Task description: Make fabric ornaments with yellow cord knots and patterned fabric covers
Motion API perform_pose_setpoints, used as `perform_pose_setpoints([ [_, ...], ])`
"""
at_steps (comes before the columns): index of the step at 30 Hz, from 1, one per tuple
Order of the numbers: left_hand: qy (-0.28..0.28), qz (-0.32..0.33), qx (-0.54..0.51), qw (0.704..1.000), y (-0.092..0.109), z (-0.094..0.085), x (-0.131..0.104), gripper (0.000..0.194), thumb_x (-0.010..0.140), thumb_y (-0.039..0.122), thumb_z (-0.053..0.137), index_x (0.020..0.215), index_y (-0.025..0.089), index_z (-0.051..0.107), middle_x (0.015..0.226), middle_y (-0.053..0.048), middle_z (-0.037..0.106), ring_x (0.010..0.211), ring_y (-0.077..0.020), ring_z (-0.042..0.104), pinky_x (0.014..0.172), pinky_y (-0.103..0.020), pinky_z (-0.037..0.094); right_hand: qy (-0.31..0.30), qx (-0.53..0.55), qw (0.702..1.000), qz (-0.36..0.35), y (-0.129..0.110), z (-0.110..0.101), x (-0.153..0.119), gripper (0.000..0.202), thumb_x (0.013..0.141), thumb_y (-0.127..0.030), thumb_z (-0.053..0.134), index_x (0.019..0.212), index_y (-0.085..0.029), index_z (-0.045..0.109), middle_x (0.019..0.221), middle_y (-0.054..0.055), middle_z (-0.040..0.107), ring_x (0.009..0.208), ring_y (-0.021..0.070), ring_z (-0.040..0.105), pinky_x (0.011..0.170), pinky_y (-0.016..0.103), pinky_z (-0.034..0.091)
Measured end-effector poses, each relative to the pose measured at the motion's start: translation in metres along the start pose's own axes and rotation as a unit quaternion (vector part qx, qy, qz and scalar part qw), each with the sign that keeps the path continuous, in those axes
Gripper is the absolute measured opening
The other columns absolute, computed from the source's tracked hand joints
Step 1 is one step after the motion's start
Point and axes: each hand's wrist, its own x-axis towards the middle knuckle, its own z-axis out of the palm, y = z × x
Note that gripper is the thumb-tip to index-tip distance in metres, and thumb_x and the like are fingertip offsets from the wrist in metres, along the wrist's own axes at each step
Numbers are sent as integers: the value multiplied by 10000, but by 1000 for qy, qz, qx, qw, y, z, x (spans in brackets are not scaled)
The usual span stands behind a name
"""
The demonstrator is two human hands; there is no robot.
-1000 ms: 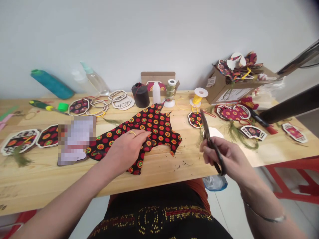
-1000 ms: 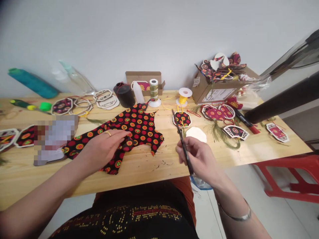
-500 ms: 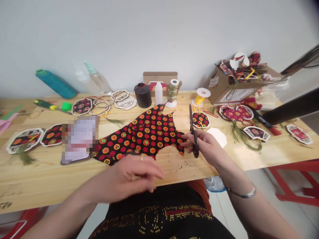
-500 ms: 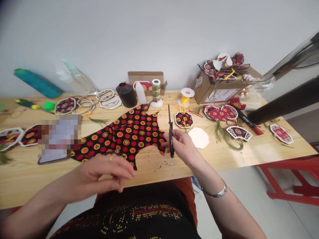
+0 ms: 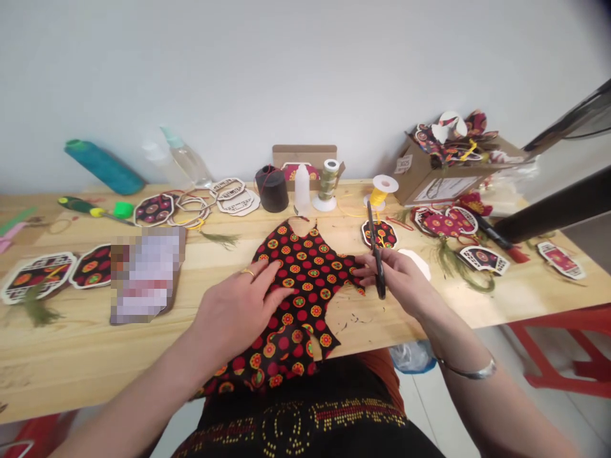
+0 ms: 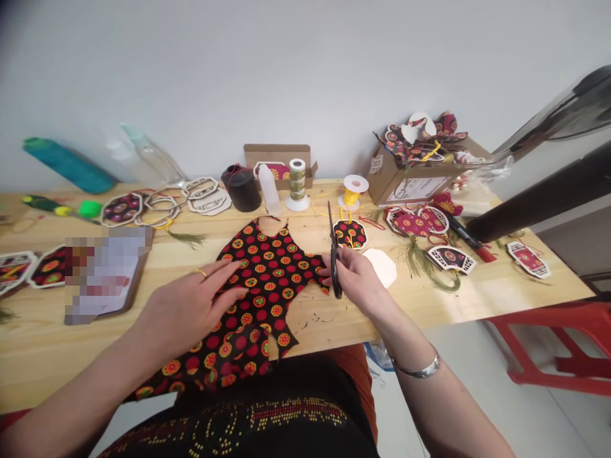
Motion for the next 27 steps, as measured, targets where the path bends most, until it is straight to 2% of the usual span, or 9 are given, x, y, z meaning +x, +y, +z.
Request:
perform_pose_setpoints([
  [4,86,-53,-1,995,-9,8,5,425,917,318,427,1276,106,514,1384,-210,484,1198,-360,518,934,-495,463,13,-22,999,-22,3,5,1,353,712,-464,682,852,-166,555,874,66,656,731,174,655,607,302,555],
  [7,46,-99,-20,994,-19,19,7,403,870,372,498,1099,52,586,1362,-282,461,1226,-408,473,960,-538,430,14,-24,999,-18,6,9,1,343,714,-462,682,845,-172,552,825,49,645,706,161,635,627,304,547],
  [12,8,-144,-169,975,-24,17,9,226,826,386,542,832,166,596,1165,-161,633,1064,-337,590,935,-530,453,21,-31,999,-27,8,9,2,333,716,-473,675,813,-178,555,774,29,637,670,149,612,654,312,533],
  [14,-8,-214,-311,926,-22,11,11,268,817,429,557,897,175,590,1010,-112,687,961,-300,637,872,-503,500,21,-36,999,-25,8,8,3,332,731,-479,658,818,-177,553,753,27,637,650,145,605,641,307,526],
  [19,-39,-312,-639,703,-23,2,15,251,764,356,655,908,204,517,773,-1,702,717,-198,690,748,-389,562,19,-27,999,-17,9,7,5,333,745,-471,659,839,-169,557,758,36,642,644,138,608,650,300,527],
  [21,-58,-323,-664,672,-28,-1,15,278,747,288,680,942,219,495,733,22,697,660,-180,683,715,-377,566,18,-20,1000,-14,10,7,5,333,755,-468,655,852,-163,564,766,42,647,647,137,616,645,292,527],
  [23,-50,-305,-646,698,-34,-5,12,313,763,270,668,1006,238,473,736,37,683,668,-175,673,713,-385,564,17,-18,1000,-16,11,6,6,332,765,-466,650,861,-159,570,767,44,650,644,137,621,635,288,529],
  [25,-3,-286,-536,794,-38,-10,9,297,791,323,643,1024,247,475,784,24,662,759,-206,664,745,-429,553,16,-19,999,-20,12,5,6,331,769,-467,645,863,-159,571,752,39,646,631,136,617,623,290,530],
  [27,66,-262,-304,913,-37,-16,6,289,802,392,625,1016,225,524,968,-60,639,984,-311,610,836,-538,498,17,-25,999,-27,12,6,5,330,764,-466,648,860,-160,568,744,34,642,635,139,613,631,298,531],
])
